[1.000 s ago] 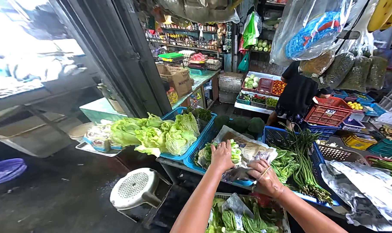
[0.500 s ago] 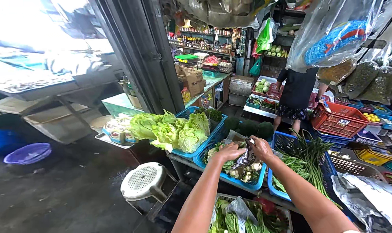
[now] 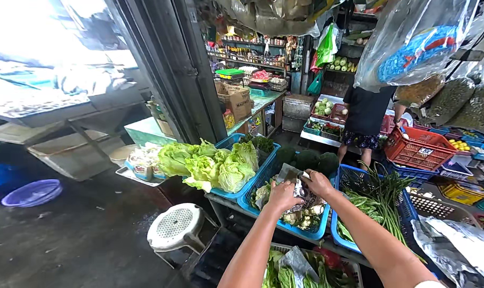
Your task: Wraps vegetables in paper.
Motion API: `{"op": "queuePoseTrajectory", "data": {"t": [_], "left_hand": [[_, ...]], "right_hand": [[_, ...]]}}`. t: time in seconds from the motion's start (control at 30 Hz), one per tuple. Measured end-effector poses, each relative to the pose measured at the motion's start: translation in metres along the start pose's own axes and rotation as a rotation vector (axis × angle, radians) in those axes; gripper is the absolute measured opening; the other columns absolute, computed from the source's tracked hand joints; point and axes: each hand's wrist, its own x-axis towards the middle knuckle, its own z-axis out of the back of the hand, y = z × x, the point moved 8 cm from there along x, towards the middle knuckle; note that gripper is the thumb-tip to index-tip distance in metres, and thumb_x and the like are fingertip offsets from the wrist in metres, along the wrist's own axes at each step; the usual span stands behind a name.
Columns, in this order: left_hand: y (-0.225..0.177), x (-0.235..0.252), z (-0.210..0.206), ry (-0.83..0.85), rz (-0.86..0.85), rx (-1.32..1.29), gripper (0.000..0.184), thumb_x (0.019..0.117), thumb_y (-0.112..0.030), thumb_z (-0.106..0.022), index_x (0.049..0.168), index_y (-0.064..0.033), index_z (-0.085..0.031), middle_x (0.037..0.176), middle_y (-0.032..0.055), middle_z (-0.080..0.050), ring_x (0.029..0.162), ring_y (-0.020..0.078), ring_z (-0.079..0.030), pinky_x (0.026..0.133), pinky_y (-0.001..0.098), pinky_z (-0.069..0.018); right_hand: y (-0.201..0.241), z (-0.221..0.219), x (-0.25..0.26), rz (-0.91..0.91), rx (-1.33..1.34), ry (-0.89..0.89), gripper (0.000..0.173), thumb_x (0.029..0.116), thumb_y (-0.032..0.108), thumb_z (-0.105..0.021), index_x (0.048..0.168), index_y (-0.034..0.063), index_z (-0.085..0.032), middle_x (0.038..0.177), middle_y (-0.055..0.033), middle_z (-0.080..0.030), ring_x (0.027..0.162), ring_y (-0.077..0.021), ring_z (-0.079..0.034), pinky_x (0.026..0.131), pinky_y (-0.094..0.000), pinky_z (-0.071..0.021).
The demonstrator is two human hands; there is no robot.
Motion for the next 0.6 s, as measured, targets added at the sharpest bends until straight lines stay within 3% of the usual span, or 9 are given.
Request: {"op": "queuePoseTrajectory", "data": {"t": [0.07, 0.13, 0.2, 0.27, 0.33, 0.4, 0.5, 0.57, 0.6], "left_hand": [[0.004, 0.002, -0.001, 0.003, -0.008, -0.001, 0.067, 0.0935, -0.054, -0.066, 0.139, -0.0042, -0.058, 0.144, 0.0155, -0.057, 0.138, 0.0319, -0.049, 0.121, 0.0621, -0.0184], [0.006, 0.003, -0.001, 0.006, -0.010, -0.019, 0.053, 0.0945, -0.039, -0.067, 0.135, -0.0055, -0.062, 0.141, 0.0150, -0.060, 0.136, 0.0321, -0.051, 0.120, 0.0628, -0.0204], [0.008, 0.006, 0.000, 0.018, -0.009, -0.024, 0.044, 0.0960, -0.031, -0.065, 0.131, -0.0041, -0.064, 0.139, 0.0159, -0.061, 0.134, 0.0335, -0.053, 0.119, 0.0633, -0.0234], [0.010, 0.007, 0.002, 0.031, 0.001, -0.044, 0.042, 0.0972, -0.030, -0.062, 0.127, -0.0011, -0.065, 0.134, 0.0184, -0.063, 0.131, 0.0345, -0.055, 0.118, 0.0626, -0.0250], [0.011, 0.011, 0.002, 0.054, 0.004, -0.052, 0.049, 0.0977, -0.040, -0.061, 0.124, 0.0011, -0.065, 0.130, 0.0208, -0.064, 0.129, 0.0357, -0.056, 0.116, 0.0632, -0.0253], [0.013, 0.016, 0.003, 0.071, 0.014, -0.061, 0.060, 0.0956, -0.051, -0.063, 0.125, 0.0008, -0.065, 0.130, 0.0205, -0.065, 0.129, 0.0356, -0.057, 0.116, 0.0640, -0.0254], [0.019, 0.020, 0.004, 0.114, 0.028, -0.103, 0.072, 0.0913, -0.060, -0.065, 0.132, -0.0004, -0.062, 0.133, 0.0212, -0.063, 0.131, 0.0358, -0.054, 0.116, 0.0658, -0.0240], [0.025, 0.022, 0.003, 0.111, 0.017, -0.182, 0.076, 0.0892, -0.060, -0.069, 0.137, -0.0013, -0.058, 0.134, 0.0215, -0.062, 0.132, 0.0363, -0.053, 0.115, 0.0665, -0.0229], [0.028, 0.023, 0.004, 0.094, 0.022, -0.239, 0.082, 0.0885, -0.059, -0.070, 0.145, -0.0028, -0.051, 0.138, 0.0204, -0.061, 0.135, 0.0357, -0.052, 0.118, 0.0667, -0.0204]], "right_hand": [[0.009, 0.013, -0.025, 0.106, -0.024, -0.289, 0.049, 0.0974, 0.036, -0.065, 0.134, 0.0039, -0.061, 0.134, -0.0193, -0.062, 0.129, -0.0339, -0.057, 0.113, -0.0488, -0.0438], [0.015, 0.015, -0.069, 0.319, -0.042, -0.637, 0.049, 0.0914, 0.029, -0.070, 0.129, -0.0017, -0.064, 0.133, -0.0267, -0.061, 0.129, -0.0433, -0.056, 0.111, -0.0552, -0.0452], [0.020, -0.004, -0.105, 0.519, -0.069, -0.744, 0.048, 0.0872, 0.029, -0.073, 0.125, -0.0007, -0.066, 0.128, -0.0263, -0.064, 0.123, -0.0448, -0.060, 0.106, -0.0597, -0.0478], [0.018, -0.031, -0.105, 0.604, -0.118, -0.587, 0.072, 0.0828, 0.045, -0.080, 0.137, 0.0020, -0.060, 0.141, -0.0240, -0.059, 0.136, -0.0426, -0.052, 0.115, -0.0600, -0.0400], [0.013, -0.048, -0.085, 0.564, -0.207, -0.390, 0.101, 0.0753, 0.062, -0.080, 0.151, 0.0037, -0.048, 0.157, -0.0246, -0.043, 0.149, -0.0427, -0.035, 0.122, -0.0616, -0.0271], [0.012, -0.052, -0.060, 0.477, -0.252, -0.179, 0.113, 0.0715, 0.064, -0.082, 0.159, 0.0083, -0.037, 0.164, -0.0207, -0.033, 0.154, -0.0379, -0.027, 0.124, -0.0593, -0.0212], [0.017, -0.053, -0.037, 0.351, -0.254, 0.092, 0.119, 0.0698, 0.058, -0.087, 0.163, 0.0145, -0.027, 0.166, -0.0143, -0.032, 0.151, -0.0317, -0.035, 0.121, -0.0531, -0.0309], [0.019, -0.054, -0.032, 0.312, -0.246, 0.172, 0.119, 0.0692, 0.054, -0.089, 0.163, 0.0147, -0.028, 0.164, -0.0127, -0.035, 0.146, -0.0321, -0.043, 0.114, -0.0540, -0.0411], [0.019, -0.054, -0.029, 0.298, -0.253, 0.200, 0.117, 0.0689, 0.054, -0.089, 0.162, 0.0149, -0.030, 0.163, -0.0123, -0.038, 0.141, -0.0329, -0.048, 0.109, -0.0557, -0.0459]]}}
